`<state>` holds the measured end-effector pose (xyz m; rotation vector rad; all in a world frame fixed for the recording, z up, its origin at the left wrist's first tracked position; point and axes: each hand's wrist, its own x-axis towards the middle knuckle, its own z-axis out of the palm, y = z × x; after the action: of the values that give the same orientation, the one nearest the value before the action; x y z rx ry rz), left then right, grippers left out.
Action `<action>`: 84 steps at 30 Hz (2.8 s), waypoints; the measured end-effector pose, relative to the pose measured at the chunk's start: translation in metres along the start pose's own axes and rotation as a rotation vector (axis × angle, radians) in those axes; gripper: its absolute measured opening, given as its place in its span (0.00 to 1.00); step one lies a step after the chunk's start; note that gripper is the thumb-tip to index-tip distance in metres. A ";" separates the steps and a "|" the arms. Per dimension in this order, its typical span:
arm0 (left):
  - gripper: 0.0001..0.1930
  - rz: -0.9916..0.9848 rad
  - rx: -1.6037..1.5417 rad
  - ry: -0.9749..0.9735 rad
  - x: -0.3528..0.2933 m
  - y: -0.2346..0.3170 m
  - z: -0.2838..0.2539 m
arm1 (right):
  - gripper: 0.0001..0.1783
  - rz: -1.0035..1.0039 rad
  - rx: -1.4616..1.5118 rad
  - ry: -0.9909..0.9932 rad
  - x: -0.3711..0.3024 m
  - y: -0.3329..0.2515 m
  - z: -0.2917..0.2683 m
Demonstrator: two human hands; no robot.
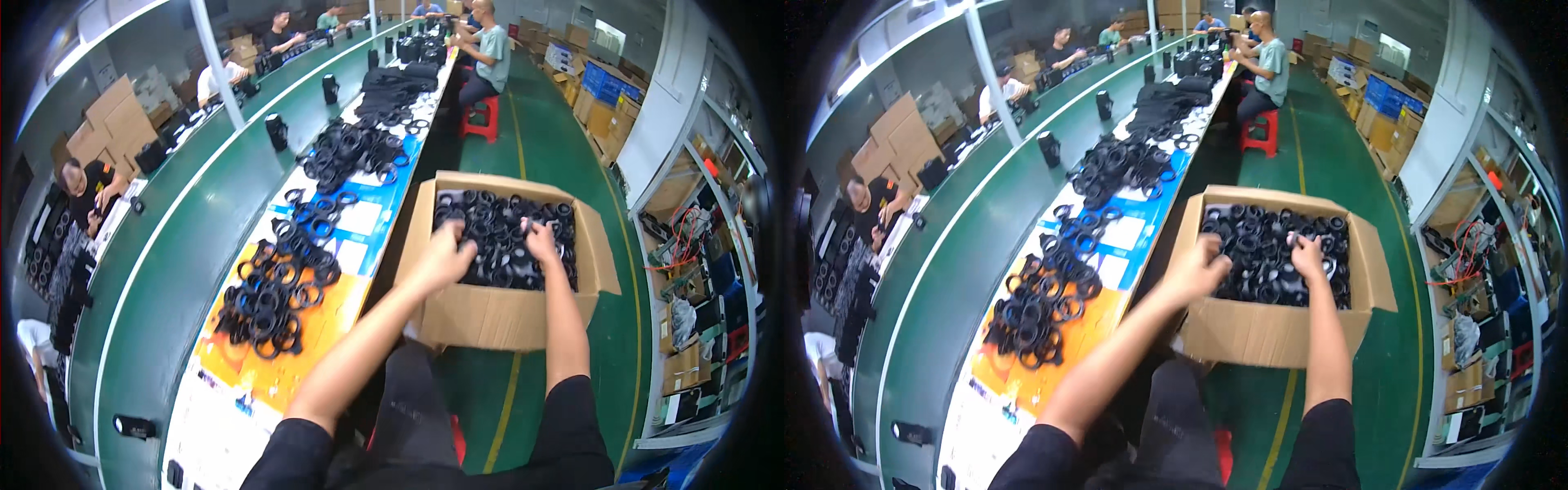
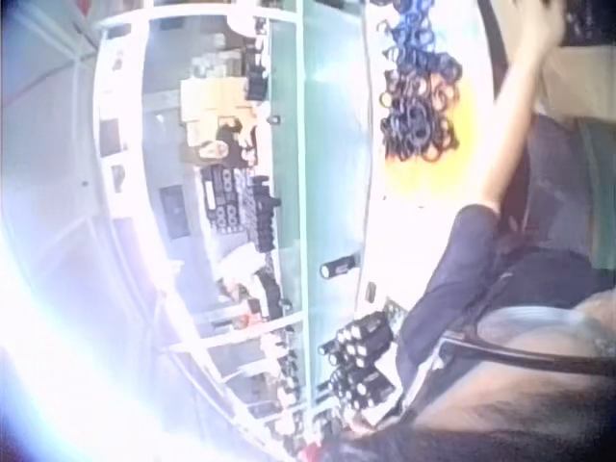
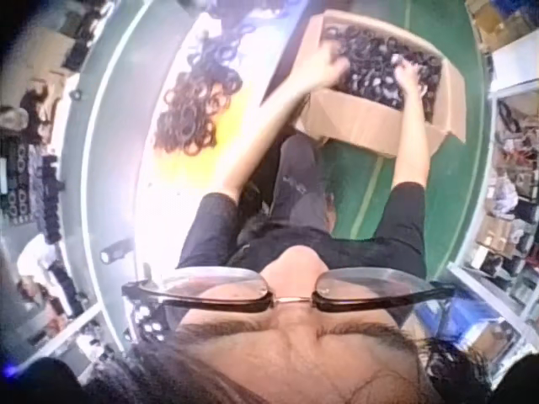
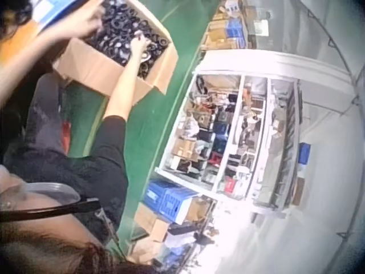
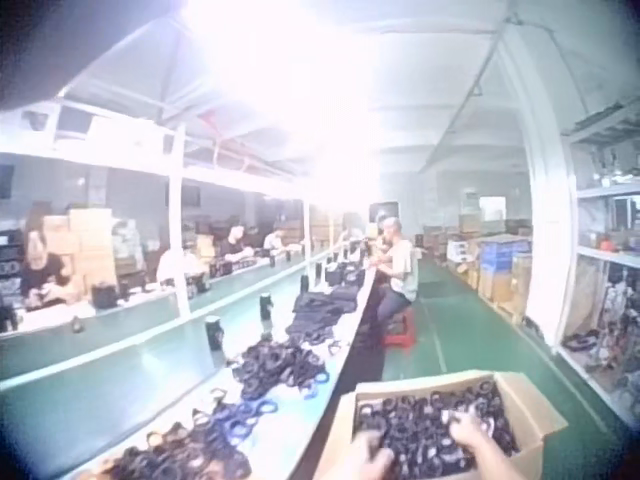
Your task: Assembling black rubber rings onto electronic housings at a factory workbench.
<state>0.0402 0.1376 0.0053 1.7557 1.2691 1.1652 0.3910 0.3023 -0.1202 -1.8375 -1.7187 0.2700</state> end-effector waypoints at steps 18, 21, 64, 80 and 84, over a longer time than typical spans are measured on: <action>0.36 -0.945 0.153 0.192 0.107 -0.111 0.094 | 0.42 0.545 0.365 -0.442 -0.021 -0.133 0.087; 0.30 -0.876 0.091 0.250 0.095 -0.111 0.106 | 0.35 0.430 0.440 -0.452 -0.037 -0.123 0.108; 0.23 -0.505 0.790 0.910 -0.152 -0.058 -0.301 | 0.33 0.102 0.888 -1.642 -0.209 -0.580 0.093; 0.09 -0.009 1.129 0.884 -0.128 -0.009 -0.252 | 0.35 0.037 0.152 -0.702 0.017 -0.274 -0.043; 0.17 -0.124 0.167 0.080 -0.041 0.016 -0.038 | 0.60 0.293 -0.486 -0.685 0.017 0.025 -0.048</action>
<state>0.0052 0.0943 0.0221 1.7354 1.5393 1.0952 0.4401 0.3056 -0.0915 -2.5693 -2.0795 0.7213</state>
